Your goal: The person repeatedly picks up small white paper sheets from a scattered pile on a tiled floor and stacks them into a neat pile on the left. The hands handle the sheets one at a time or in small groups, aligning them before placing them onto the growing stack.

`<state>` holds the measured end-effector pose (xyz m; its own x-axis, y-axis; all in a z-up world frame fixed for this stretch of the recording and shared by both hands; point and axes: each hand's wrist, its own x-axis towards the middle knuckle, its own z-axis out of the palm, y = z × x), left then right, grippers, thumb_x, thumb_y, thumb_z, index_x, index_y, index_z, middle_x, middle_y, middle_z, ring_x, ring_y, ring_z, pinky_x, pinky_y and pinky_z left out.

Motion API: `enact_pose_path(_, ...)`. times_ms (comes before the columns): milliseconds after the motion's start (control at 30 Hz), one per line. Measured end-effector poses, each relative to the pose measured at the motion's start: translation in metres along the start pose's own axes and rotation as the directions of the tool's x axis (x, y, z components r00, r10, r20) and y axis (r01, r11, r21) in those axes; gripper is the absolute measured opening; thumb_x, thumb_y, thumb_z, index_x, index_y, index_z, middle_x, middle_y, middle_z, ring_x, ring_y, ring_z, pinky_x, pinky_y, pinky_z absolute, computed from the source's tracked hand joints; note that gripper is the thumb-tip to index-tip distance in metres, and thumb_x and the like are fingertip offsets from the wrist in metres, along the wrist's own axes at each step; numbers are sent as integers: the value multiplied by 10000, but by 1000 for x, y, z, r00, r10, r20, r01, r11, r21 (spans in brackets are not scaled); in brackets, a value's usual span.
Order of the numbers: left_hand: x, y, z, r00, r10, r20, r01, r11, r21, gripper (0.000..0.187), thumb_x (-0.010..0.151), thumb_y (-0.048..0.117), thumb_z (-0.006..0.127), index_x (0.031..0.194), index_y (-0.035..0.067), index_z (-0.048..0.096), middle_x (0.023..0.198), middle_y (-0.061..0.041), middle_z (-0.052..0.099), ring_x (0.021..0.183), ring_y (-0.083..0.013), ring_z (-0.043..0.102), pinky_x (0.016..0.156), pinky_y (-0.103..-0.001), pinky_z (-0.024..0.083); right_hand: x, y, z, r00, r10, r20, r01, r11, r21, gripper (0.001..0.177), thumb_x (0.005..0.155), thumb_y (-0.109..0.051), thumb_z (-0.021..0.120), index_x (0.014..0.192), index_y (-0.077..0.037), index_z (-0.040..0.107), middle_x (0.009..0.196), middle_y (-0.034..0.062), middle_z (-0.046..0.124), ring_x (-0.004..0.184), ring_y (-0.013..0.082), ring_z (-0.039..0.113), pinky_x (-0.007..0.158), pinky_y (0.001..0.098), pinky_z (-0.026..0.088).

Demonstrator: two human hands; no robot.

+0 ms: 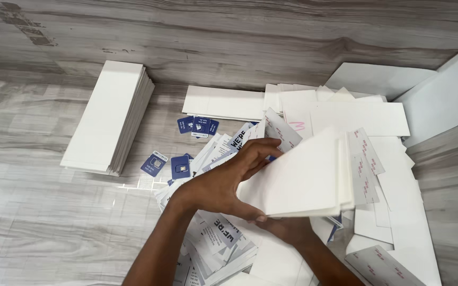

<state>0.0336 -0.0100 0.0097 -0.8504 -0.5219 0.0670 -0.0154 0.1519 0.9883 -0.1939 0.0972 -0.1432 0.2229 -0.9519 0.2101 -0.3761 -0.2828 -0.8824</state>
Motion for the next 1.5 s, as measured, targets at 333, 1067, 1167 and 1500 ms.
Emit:
enact_pose_path(333, -5, 17, 12, 997, -43, -65, 53, 986, 160, 1441, 515, 587, 898, 1703, 122, 228, 1692, -231, 354, 1515, -409, 420, 1194, -499, 419, -1, 11, 1, 986, -96, -139, 78, 988, -132, 976, 737, -440, 872, 1471, -12, 393, 1432, 203, 498, 1321, 339, 526, 1056, 462, 454)
enact_pose_path(1067, -5, 9, 2, 984, -170, -55, 179, 948, 262, 1400, 446, 576, 882, 1630, 84, 316, 1499, -211, 554, 1375, -362, 554, 1127, -462, 458, 21, -29, 2, 987, 152, -53, -159, 966, -206, 812, 696, -430, 857, 1340, -43, 550, 1264, 164, 649, 1167, 319, 667, 958, 440, 532)
enact_pose_path(1167, -3, 8, 1, 979, -199, -45, 203, 929, 310, 1391, 434, 559, 889, 1613, 83, 324, 1465, -212, 567, 1343, -358, 570, 1111, -448, 470, 23, -32, 2, 988, 135, -69, -145, 977, -157, 791, 682, -455, 864, 1297, -46, 578, 1195, 144, 700, 1096, 286, 716, 914, 425, 568)
enact_pose_path(1500, -3, 6, 1, 994, -107, -38, 113, 945, 308, 1360, 458, 542, 896, 1581, 9, 344, 1467, -230, 537, 1340, -364, 559, 1105, -441, 476, 15, -17, 4, 993, 64, -101, -69, 996, -51, 871, 688, -403, 897, 1353, 6, 512, 1269, 174, 650, 1165, 290, 671, 959, 420, 549)
